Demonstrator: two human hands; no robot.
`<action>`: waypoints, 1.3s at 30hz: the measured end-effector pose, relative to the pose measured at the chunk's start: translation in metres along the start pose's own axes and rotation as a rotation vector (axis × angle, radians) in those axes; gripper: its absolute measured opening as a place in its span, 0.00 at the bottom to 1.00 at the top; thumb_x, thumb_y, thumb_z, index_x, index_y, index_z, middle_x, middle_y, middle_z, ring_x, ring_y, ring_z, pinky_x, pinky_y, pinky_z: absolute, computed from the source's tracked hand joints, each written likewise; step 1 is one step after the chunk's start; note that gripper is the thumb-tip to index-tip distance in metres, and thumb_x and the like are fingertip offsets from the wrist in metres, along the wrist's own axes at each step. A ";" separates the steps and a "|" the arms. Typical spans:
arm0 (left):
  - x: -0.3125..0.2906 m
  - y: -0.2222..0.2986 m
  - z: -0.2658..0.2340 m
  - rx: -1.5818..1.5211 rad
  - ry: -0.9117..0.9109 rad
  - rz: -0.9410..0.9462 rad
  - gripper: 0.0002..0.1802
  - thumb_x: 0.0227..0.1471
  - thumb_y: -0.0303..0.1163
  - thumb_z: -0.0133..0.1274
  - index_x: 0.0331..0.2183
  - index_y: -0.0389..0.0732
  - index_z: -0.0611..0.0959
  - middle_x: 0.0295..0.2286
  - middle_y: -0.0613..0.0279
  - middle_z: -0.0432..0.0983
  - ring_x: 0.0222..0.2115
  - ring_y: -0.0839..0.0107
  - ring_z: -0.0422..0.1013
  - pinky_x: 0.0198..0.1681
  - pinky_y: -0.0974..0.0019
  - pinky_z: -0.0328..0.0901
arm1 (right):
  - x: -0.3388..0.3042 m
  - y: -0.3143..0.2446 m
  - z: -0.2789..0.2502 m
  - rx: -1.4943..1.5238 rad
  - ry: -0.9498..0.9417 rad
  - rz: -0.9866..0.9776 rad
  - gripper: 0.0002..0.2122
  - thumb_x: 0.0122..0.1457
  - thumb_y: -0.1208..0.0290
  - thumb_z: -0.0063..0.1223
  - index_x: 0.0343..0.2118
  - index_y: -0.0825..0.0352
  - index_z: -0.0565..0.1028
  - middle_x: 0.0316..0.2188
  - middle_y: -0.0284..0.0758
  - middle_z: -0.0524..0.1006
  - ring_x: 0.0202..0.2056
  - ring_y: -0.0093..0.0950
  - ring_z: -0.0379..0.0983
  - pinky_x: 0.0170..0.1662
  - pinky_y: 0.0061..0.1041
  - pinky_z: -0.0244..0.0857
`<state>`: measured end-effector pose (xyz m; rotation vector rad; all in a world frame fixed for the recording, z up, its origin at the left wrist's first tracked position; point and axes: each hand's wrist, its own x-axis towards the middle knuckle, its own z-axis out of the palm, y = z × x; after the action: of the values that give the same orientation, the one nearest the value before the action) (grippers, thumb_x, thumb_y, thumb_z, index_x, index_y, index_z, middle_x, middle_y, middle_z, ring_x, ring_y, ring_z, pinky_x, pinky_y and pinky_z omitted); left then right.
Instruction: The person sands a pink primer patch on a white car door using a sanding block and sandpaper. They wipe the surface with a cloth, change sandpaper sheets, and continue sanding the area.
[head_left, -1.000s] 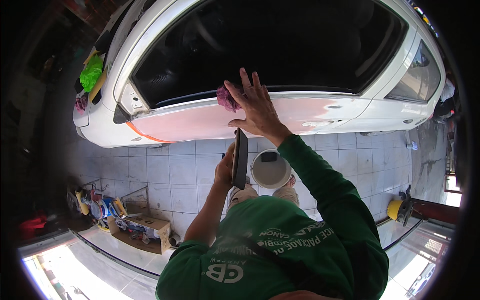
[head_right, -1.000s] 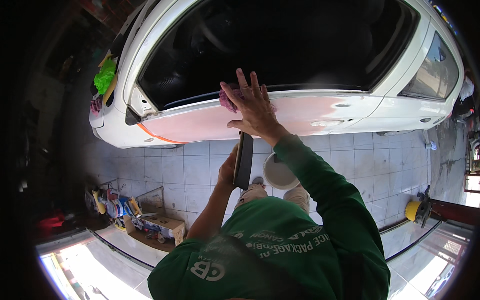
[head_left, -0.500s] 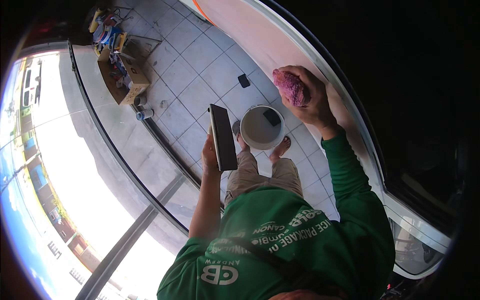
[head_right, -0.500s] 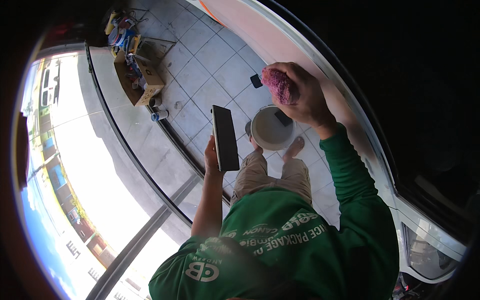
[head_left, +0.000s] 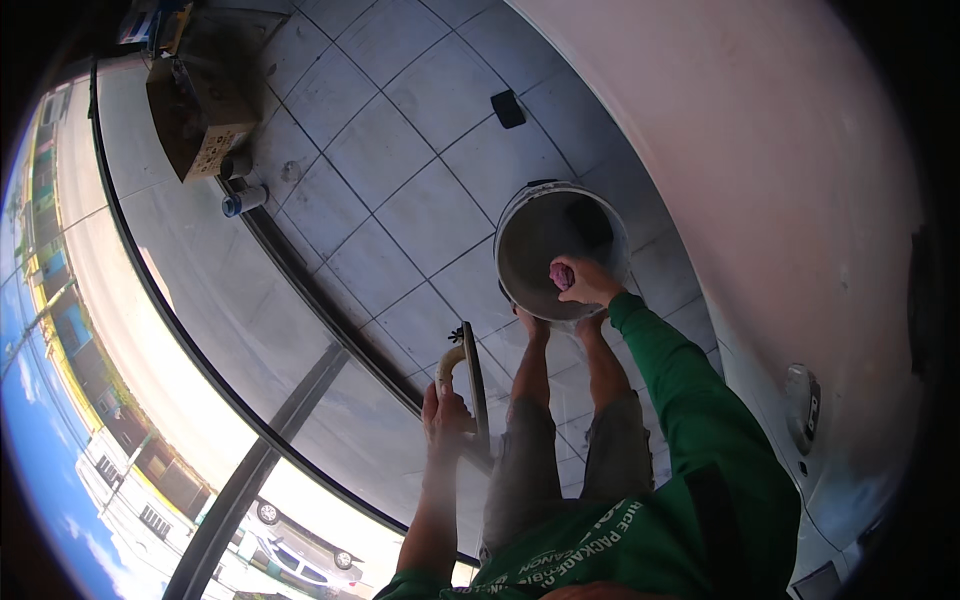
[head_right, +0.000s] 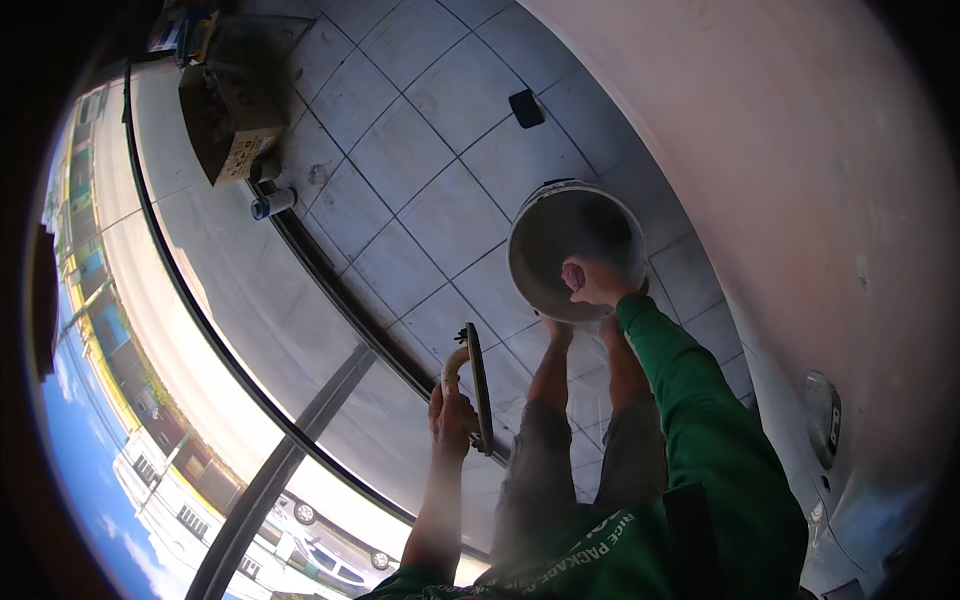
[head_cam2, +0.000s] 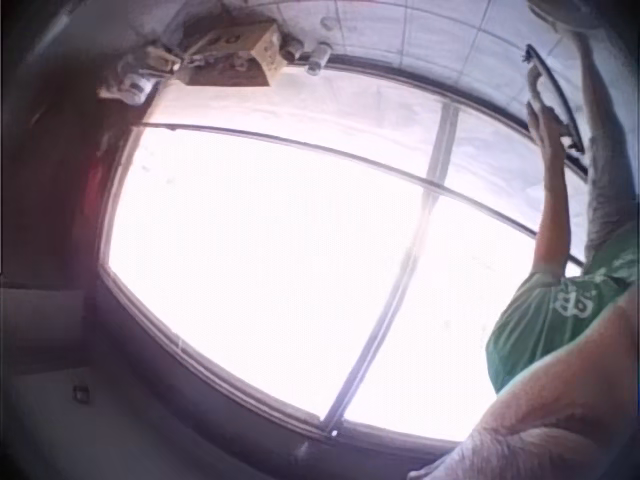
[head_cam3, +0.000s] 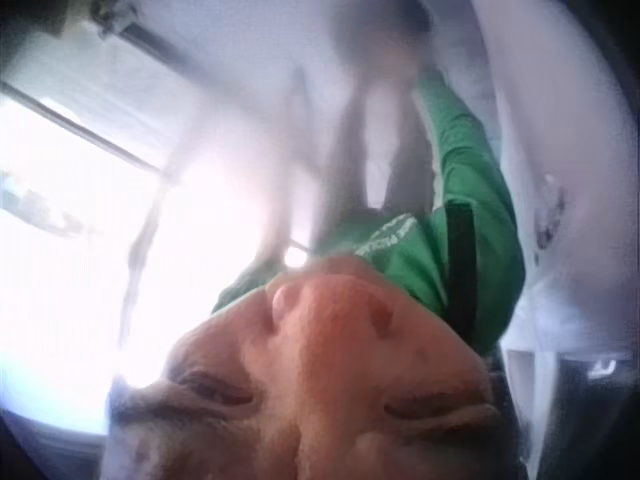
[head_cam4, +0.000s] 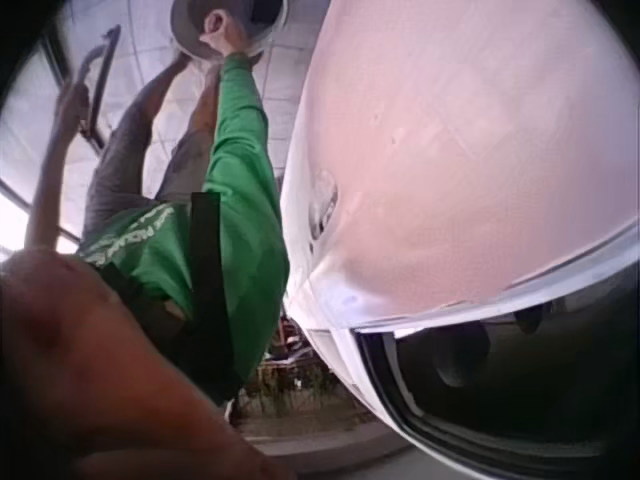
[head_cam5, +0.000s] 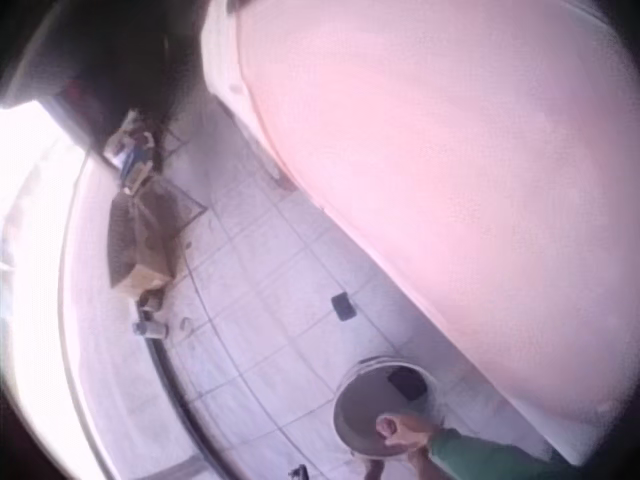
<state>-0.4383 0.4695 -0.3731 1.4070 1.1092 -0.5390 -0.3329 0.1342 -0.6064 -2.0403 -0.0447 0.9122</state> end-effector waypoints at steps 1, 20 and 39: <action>0.009 -0.018 -0.011 -0.005 0.039 -0.029 0.20 0.71 0.47 0.50 0.52 0.41 0.76 0.21 0.75 0.66 0.19 0.82 0.62 0.22 0.73 0.61 | 0.014 0.011 0.012 -0.110 -0.013 0.043 0.30 0.50 0.58 0.73 0.57 0.60 0.77 0.52 0.40 0.81 0.54 0.43 0.78 0.58 0.40 0.70; 0.029 -0.099 -0.030 -0.132 0.133 0.149 0.14 0.62 0.38 0.57 0.43 0.40 0.74 0.30 0.64 0.74 0.26 0.75 0.72 0.30 0.68 0.68 | -0.040 -0.084 -0.009 0.050 -0.365 0.172 0.17 0.48 0.64 0.66 0.44 0.57 0.85 0.38 0.39 0.86 0.42 0.36 0.83 0.49 0.34 0.74; -0.223 0.289 0.359 -0.891 -0.647 0.588 0.24 0.69 0.38 0.51 0.63 0.47 0.70 0.25 0.65 0.73 0.19 0.73 0.70 0.22 0.69 0.70 | -0.274 -0.453 -0.471 0.020 0.388 -0.823 0.14 0.56 0.68 0.73 0.43 0.63 0.81 0.38 0.27 0.82 0.41 0.19 0.78 0.48 0.24 0.76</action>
<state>-0.1867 0.1113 -0.1077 0.6212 0.2805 -0.0182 -0.1099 -0.0150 0.0495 -1.8802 -0.6077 0.0048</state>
